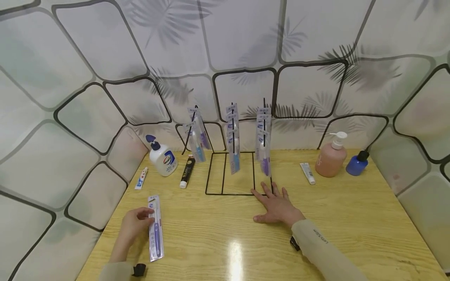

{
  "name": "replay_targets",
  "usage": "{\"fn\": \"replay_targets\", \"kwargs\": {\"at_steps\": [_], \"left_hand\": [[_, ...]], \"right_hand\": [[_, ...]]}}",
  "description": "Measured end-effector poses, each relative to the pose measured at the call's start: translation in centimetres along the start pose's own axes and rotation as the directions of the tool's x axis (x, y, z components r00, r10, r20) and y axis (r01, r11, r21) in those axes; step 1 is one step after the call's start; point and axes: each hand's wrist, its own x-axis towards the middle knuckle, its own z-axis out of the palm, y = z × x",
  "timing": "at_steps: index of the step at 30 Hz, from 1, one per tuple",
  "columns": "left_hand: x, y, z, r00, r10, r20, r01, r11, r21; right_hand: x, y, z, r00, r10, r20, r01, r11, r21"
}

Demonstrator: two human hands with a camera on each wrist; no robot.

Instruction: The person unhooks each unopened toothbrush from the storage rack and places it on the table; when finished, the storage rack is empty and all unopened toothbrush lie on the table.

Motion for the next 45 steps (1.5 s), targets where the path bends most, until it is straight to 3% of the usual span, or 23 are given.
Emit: {"fn": "replay_targets", "kwargs": {"at_steps": [7, 10, 13, 15, 17, 19, 22, 27, 31, 36, 39, 42, 45], "left_hand": [[0.1, 0.6, -0.6, 0.999, 0.050, -0.003, -0.050, 0.992, 0.117], [0.3, 1.4, -1.0, 0.996, 0.083, -0.037, -0.076, 0.984, 0.161], [1.1, 3.3, -1.0, 0.985, 0.150, -0.089, -0.132, 0.973, 0.188], [2.0, 5.3, -0.6, 0.972, 0.209, -0.109, -0.191, 0.969, 0.156], [3.3, 7.6, 0.2, 0.947, 0.299, -0.121, -0.290, 0.953, 0.084], [4.5, 9.9, 1.1, 0.913, 0.384, -0.136, -0.389, 0.921, -0.017], [6.4, 12.9, 2.5, 0.845, 0.507, -0.172, -0.529, 0.839, -0.129], [8.6, 16.2, 4.0, 0.767, 0.611, -0.195, -0.640, 0.746, -0.182], [9.5, 17.6, 4.7, 0.736, 0.639, -0.222, -0.676, 0.709, -0.200], [9.8, 18.8, 5.3, 0.759, 0.599, -0.254, -0.648, 0.732, -0.212], [9.8, 19.5, 5.4, 0.756, 0.589, -0.285, -0.648, 0.735, -0.201], [9.6, 20.0, 5.6, 0.724, 0.615, -0.312, -0.684, 0.700, -0.205], [9.2, 20.5, 5.9, 0.689, 0.660, -0.299, -0.724, 0.644, -0.248]], "right_hand": [[-0.1, 0.2, 0.1, 1.000, -0.009, -0.012, 0.009, 1.000, 0.013], [-0.1, 0.4, 0.2, 1.000, -0.022, -0.020, 0.023, 1.000, 0.020], [-0.1, 0.4, 0.2, 0.999, -0.029, -0.021, 0.030, 0.999, 0.023], [-0.1, 0.4, 0.1, 0.999, -0.027, -0.017, 0.027, 0.999, 0.021], [-0.1, 0.4, 0.0, 1.000, -0.020, -0.018, 0.020, 1.000, 0.018], [-0.1, 0.3, 0.0, 1.000, -0.014, -0.018, 0.014, 1.000, 0.012], [-0.2, 0.4, 0.0, 1.000, -0.007, -0.017, 0.007, 1.000, -0.002], [-0.3, 0.4, 0.0, 1.000, -0.011, -0.019, 0.011, 1.000, -0.002], [-0.2, 0.2, 0.0, 1.000, -0.008, -0.019, 0.008, 1.000, -0.002], [-0.2, 0.1, 0.1, 1.000, -0.003, -0.015, 0.003, 1.000, 0.005], [-0.2, 0.1, 0.1, 1.000, 0.000, -0.010, 0.000, 1.000, 0.001], [-0.2, 0.2, 0.1, 1.000, 0.005, -0.006, -0.005, 1.000, -0.007], [-0.2, 0.3, 0.1, 1.000, 0.006, -0.007, -0.006, 1.000, -0.010]]}}
